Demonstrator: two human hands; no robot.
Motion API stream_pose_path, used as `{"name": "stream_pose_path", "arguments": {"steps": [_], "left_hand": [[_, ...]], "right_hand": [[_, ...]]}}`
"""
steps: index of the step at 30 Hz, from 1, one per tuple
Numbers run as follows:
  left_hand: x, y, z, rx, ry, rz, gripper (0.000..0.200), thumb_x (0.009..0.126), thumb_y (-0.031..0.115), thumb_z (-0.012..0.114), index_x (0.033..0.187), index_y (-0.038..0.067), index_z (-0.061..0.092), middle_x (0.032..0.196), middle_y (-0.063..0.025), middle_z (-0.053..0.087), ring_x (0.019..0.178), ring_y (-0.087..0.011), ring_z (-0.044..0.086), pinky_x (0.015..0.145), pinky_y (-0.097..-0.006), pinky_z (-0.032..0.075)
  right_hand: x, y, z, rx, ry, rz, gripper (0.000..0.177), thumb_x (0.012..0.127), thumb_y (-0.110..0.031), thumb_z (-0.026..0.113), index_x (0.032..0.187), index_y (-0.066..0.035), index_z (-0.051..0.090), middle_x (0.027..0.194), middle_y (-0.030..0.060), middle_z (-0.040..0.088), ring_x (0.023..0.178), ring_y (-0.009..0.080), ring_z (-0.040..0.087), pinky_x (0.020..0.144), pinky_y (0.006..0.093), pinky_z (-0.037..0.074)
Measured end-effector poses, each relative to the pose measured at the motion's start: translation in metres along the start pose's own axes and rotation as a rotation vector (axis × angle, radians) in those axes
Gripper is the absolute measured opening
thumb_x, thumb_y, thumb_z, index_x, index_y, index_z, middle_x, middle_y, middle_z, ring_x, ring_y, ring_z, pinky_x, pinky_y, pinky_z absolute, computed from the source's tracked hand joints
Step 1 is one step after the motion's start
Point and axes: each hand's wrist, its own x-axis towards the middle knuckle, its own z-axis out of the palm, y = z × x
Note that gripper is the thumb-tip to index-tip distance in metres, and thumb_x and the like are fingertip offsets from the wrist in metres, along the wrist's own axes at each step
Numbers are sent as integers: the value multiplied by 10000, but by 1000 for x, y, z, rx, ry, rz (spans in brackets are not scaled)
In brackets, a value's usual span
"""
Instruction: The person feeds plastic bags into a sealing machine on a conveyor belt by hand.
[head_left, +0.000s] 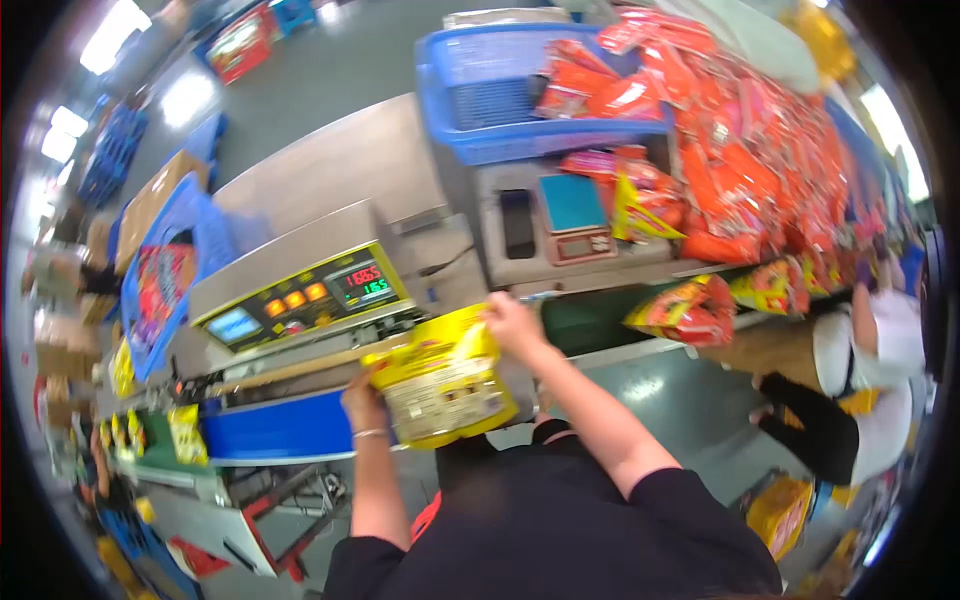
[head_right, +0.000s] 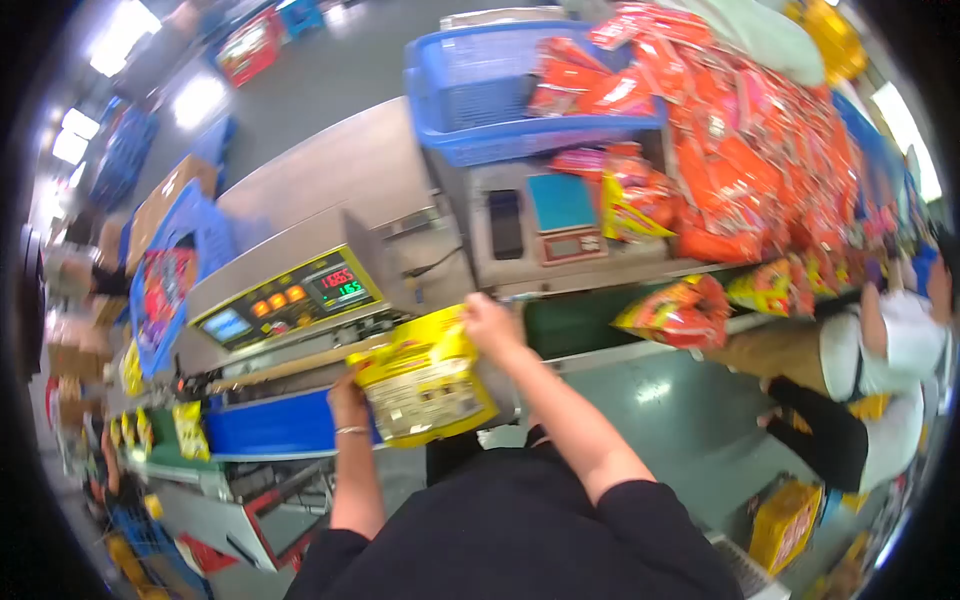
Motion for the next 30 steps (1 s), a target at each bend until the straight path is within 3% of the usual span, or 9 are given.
{"name": "stream_pose_path", "arguments": {"steps": [4, 5, 8, 10, 12, 15, 20, 25, 30], "left_hand": [[20, 18, -67, 493, 156, 531, 163, 853, 62, 560, 993, 9, 624, 922, -96, 639, 863, -184, 580, 791, -301, 481], [17, 23, -67, 486, 391, 796, 162, 871, 74, 542, 1012, 16, 598, 931, -85, 623, 886, -181, 562, 796, -308, 474], [-58, 24, 76, 496, 136, 925, 170, 898, 79, 501, 1050, 25, 557, 1003, -77, 591, 940, -180, 543, 810, -322, 464], [-123, 3, 193, 663, -369, 783, 225, 871, 91, 567, 1087, 27, 556, 1100, -92, 575, 934, -187, 558, 831, -329, 462], [-151, -50, 272, 679, -754, 762, 520, 719, 102, 758, 1184, 65, 527, 1160, -90, 573, 1003, -237, 569, 866, -347, 466], [-148, -115, 317, 854, -1010, 881, 253, 718, 98, 715, 961, 68, 651, 1105, -87, 627, 1013, -259, 573, 865, -343, 466], [-163, -73, 275, 591, -998, 641, 123, 756, 19, 646, 879, 27, 655, 1055, -107, 662, 988, -247, 606, 862, -328, 470], [-186, 9, 200, 391, -858, 386, 61, 835, -23, 570, 854, -12, 626, 1024, -172, 656, 886, -204, 617, 838, -322, 479], [-145, 30, 132, 60, -292, 117, 97, 831, 60, 617, 878, -16, 655, 834, -49, 662, 717, -99, 581, 669, -234, 439]], "right_hand": [[-4, -24, -3, 300, -206, -61, 187, 838, -193, 616, 957, -52, 588, 860, 147, 646, 844, 322, 625, 734, 381, 490], [-9, -34, -31, 289, -154, -111, 154, 847, -92, 597, 988, -29, 599, 863, 109, 667, 780, 213, 644, 687, 333, 493], [-41, -24, -152, 73, 366, -326, 258, 803, 48, 507, 1029, -35, 598, 951, 96, 629, 869, 205, 611, 779, 302, 472], [-79, 12, -233, 340, 636, -81, 386, 715, 106, 455, 1050, -32, 586, 940, 127, 572, 919, 290, 560, 847, 357, 449], [-108, 43, -302, -330, 691, -49, 365, 698, 95, 519, 1026, -50, 591, 1063, 102, 597, 1030, 266, 555, 912, 352, 423], [-125, 95, -320, -268, 477, 2, 226, 728, 31, 617, 936, -55, 618, 1111, 76, 618, 1117, 251, 536, 959, 350, 401], [-124, 65, -309, 271, 277, -16, 87, 787, -68, 681, 776, -25, 607, 932, 69, 669, 1039, 220, 600, 993, 369, 376], [-108, -31, -275, 417, 169, -268, 65, 825, -29, 639, 799, -19, 581, 797, 67, 631, 729, 117, 595, 679, 238, 478], [-37, -61, -201, 426, 93, -11, 127, 828, -72, 660, 769, -12, 565, 676, 4, 575, 624, 49, 503, 573, 210, 413]]}}
